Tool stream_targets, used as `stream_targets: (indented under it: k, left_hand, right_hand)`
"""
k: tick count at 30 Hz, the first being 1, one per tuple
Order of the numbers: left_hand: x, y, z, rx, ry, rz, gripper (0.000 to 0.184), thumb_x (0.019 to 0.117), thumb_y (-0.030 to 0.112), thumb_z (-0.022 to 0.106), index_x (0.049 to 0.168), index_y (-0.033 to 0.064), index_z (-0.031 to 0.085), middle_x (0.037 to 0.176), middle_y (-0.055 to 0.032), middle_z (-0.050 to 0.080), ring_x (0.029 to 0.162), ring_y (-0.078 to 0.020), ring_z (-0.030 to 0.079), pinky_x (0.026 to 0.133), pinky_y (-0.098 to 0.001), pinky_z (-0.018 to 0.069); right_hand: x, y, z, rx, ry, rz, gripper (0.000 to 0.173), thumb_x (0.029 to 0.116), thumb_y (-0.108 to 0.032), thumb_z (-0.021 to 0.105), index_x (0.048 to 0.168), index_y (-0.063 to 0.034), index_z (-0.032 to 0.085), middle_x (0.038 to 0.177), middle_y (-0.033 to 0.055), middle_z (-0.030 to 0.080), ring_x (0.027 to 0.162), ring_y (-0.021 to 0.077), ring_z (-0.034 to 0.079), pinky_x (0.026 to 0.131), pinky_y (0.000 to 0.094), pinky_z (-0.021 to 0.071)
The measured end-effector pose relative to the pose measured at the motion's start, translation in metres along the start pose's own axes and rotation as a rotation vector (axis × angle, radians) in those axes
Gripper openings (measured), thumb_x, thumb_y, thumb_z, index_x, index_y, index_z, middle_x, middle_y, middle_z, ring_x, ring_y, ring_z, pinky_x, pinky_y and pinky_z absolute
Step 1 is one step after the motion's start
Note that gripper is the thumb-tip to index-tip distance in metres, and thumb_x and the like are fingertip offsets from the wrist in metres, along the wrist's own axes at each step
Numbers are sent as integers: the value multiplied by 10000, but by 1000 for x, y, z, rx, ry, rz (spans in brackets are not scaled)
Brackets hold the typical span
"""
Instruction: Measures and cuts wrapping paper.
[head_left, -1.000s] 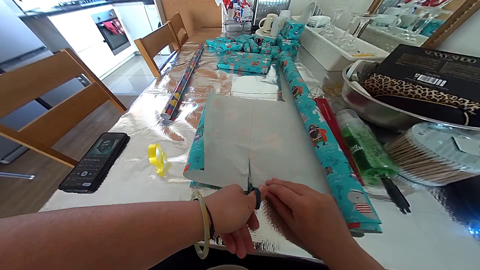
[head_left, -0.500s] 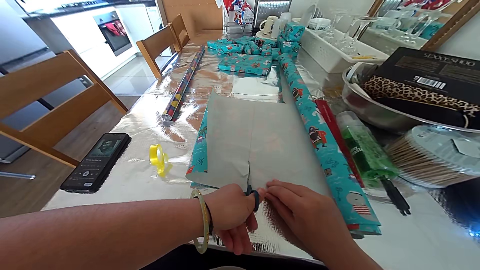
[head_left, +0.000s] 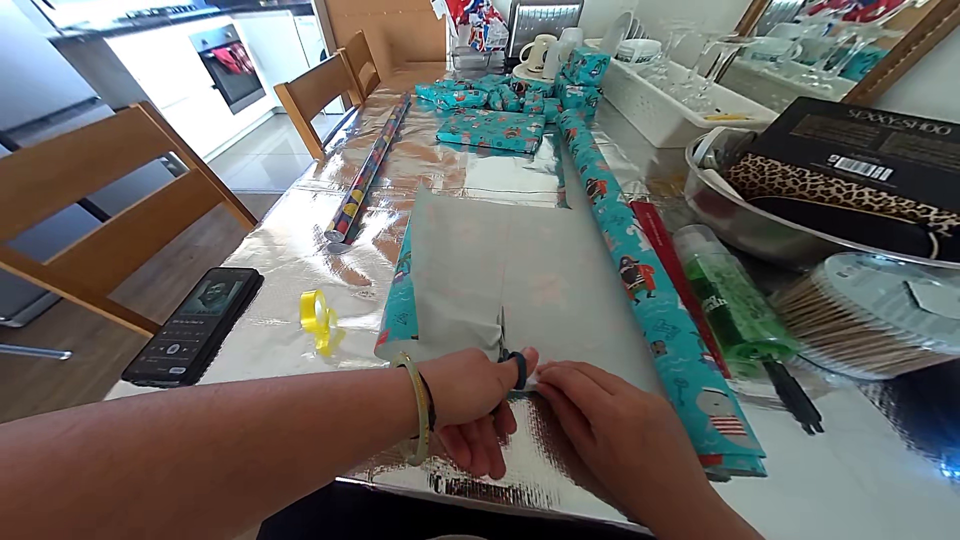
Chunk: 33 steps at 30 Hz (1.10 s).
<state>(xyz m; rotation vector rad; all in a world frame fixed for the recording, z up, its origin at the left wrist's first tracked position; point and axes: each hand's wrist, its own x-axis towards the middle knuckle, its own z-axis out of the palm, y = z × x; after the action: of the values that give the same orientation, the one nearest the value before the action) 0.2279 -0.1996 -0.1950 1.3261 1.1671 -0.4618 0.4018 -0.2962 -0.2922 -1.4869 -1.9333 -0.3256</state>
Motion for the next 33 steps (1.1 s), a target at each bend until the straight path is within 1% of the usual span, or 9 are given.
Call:
stream_targets:
  k: [3, 6, 9, 11, 13, 17, 21, 25, 33]
  left_hand:
    - [-2, -1, 0, -1, -10, -3, 759, 1033, 700, 191, 890, 88, 617, 685, -31, 692, 569, -111, 684, 494, -227, 512]
    - [-13, -6, 4, 18, -36, 1, 798, 1026, 718, 168, 934, 77, 634, 729, -45, 701, 590, -131, 679, 528, -254, 522]
    - [-24, -18, 9, 41, -63, 11, 813, 1011, 740, 158, 943, 85, 635, 743, -45, 703, 601, -136, 680, 543, -274, 537]
    - [-28, -28, 13, 58, -74, 13, 820, 1006, 746, 160, 964, 86, 644, 768, -41, 704, 628, -140, 682, 569, -294, 548]
    - [-28, -34, 16, 57, -89, 13, 825, 1009, 744, 173, 988, 78, 657, 802, -44, 704, 653, -144, 677, 588, -308, 544]
    - [-24, -29, 14, 23, -92, 35, 815, 1006, 746, 157, 984, 86, 635, 779, -44, 706, 627, -139, 680, 563, -289, 542]
    - [-17, -16, 9, 5, -83, 39, 796, 1018, 723, 151, 951, 83, 620, 722, -35, 682, 568, -120, 651, 517, -250, 508]
    - [-10, -11, 4, -14, -52, 25, 767, 1025, 712, 174, 911, 96, 615, 709, -27, 689, 567, -113, 667, 496, -234, 503]
    - [-6, -7, 0, 25, -33, 24, 750, 1031, 695, 185, 932, 93, 622, 688, -19, 681, 534, -92, 647, 465, -211, 474]
  right_hand:
    - [1, -1, -1, -4, 3, 14, 297, 1038, -283, 503, 928, -138, 738, 921, 17, 763, 775, 147, 738, 561, 281, 570]
    - [1, -2, -3, -2, 26, 54, 281, 1024, -280, 507, 917, -138, 725, 855, 15, 739, 685, 138, 699, 515, 273, 536]
    - [-1, -1, -5, 20, 44, 102, 271, 998, -268, 508, 914, -133, 729, 836, 9, 735, 683, 116, 692, 549, 249, 553]
    - [-1, 0, -6, 38, 42, 119, 268, 987, -264, 510, 918, -127, 730, 856, 13, 745, 713, 117, 707, 581, 253, 572]
    - [-2, 0, -6, 45, 39, 122, 269, 986, -267, 511, 921, -126, 731, 859, 13, 747, 718, 116, 710, 584, 259, 574]
    - [-2, 0, -5, 46, 48, 115, 273, 977, -273, 512, 910, -132, 736, 844, 5, 743, 705, 102, 701, 577, 248, 568]
    - [-2, -1, -6, 29, 61, 101, 265, 969, -271, 516, 898, -128, 727, 821, 15, 735, 702, 111, 698, 576, 249, 564]
    - [-2, -1, -7, 23, 52, 91, 253, 967, -270, 519, 894, -137, 720, 811, 6, 725, 686, 104, 685, 553, 241, 547]
    - [-2, -2, -6, 19, 58, 77, 258, 969, -268, 520, 883, -132, 722, 800, 12, 725, 670, 114, 681, 541, 242, 538]
